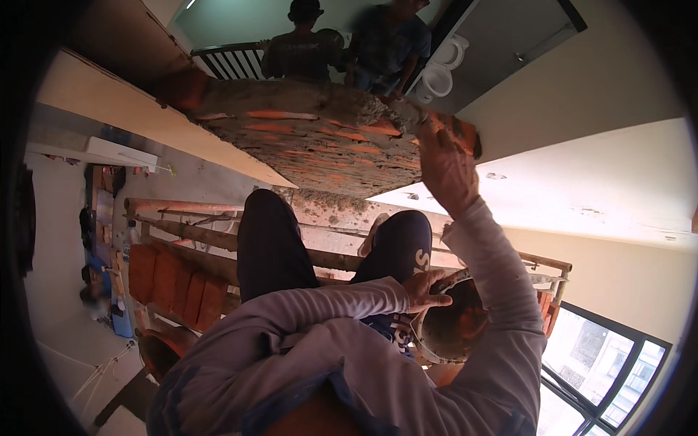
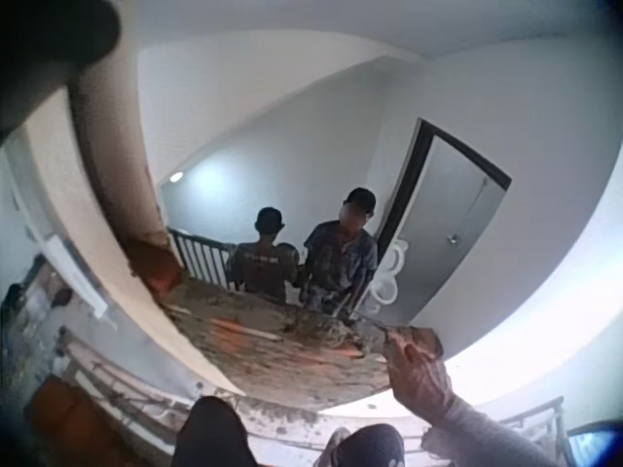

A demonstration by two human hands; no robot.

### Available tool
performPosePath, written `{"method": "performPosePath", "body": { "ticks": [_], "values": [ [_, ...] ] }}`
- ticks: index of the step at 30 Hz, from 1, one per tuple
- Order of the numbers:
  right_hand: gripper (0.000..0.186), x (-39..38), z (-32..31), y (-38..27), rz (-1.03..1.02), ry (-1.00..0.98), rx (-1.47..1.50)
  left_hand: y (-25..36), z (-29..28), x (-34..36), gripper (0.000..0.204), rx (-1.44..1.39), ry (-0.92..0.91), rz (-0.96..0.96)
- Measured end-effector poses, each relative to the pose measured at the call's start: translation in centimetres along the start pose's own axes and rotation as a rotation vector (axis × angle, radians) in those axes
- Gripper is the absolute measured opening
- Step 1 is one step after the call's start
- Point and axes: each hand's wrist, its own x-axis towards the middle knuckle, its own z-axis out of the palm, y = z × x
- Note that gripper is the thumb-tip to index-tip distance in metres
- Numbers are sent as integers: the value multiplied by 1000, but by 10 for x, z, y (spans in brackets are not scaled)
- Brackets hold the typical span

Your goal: The person constructs a brick wall by applying mortar with a trowel, placing red bricks one by one, and scraping off excess mortar. The person handles the bricks, mortar bucket, and trowel throughout the process.

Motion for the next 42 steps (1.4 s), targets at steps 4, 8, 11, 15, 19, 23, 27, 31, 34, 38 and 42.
{"method": "performPosePath", "body": {
  "ticks": [4,8,11,15,19,23,27,31,34,38,42],
  "values": [
    [49,43,7,3,185,-332,-10,14,-6,5,61,77,-164,-118],
    [44,36,20,22,-36,-410,-73,19,-11,4,62,60,-57,4],
    [45,12,-35,37,167,-466,33,26,-18,4,58,147,-169,-163],
    [26,-49,-34,28,-56,-210,243,-9,1,7,54,42,-85,-11],
    [22,-58,35,-10,39,-276,236,11,-9,3,50,35,-129,-142],
    [21,-76,61,36,137,-316,307,27,-12,4,45,36,-184,-218],
    [13,-109,47,68,42,-322,274,39,-12,5,44,85,-205,-222],
    [7,-164,31,94,-4,-362,282,33,-8,2,39,200,-141,-186],
    [15,-176,-103,53,640,-594,578,33,-12,-8,40,202,-67,-151],
    [36,-306,-272,23,609,-367,423,29,12,6,45,115,-13,-101],
    [38,-333,-350,-59,1106,-449,255,68,24,33,40,176,-175,-173]
  ]
}}
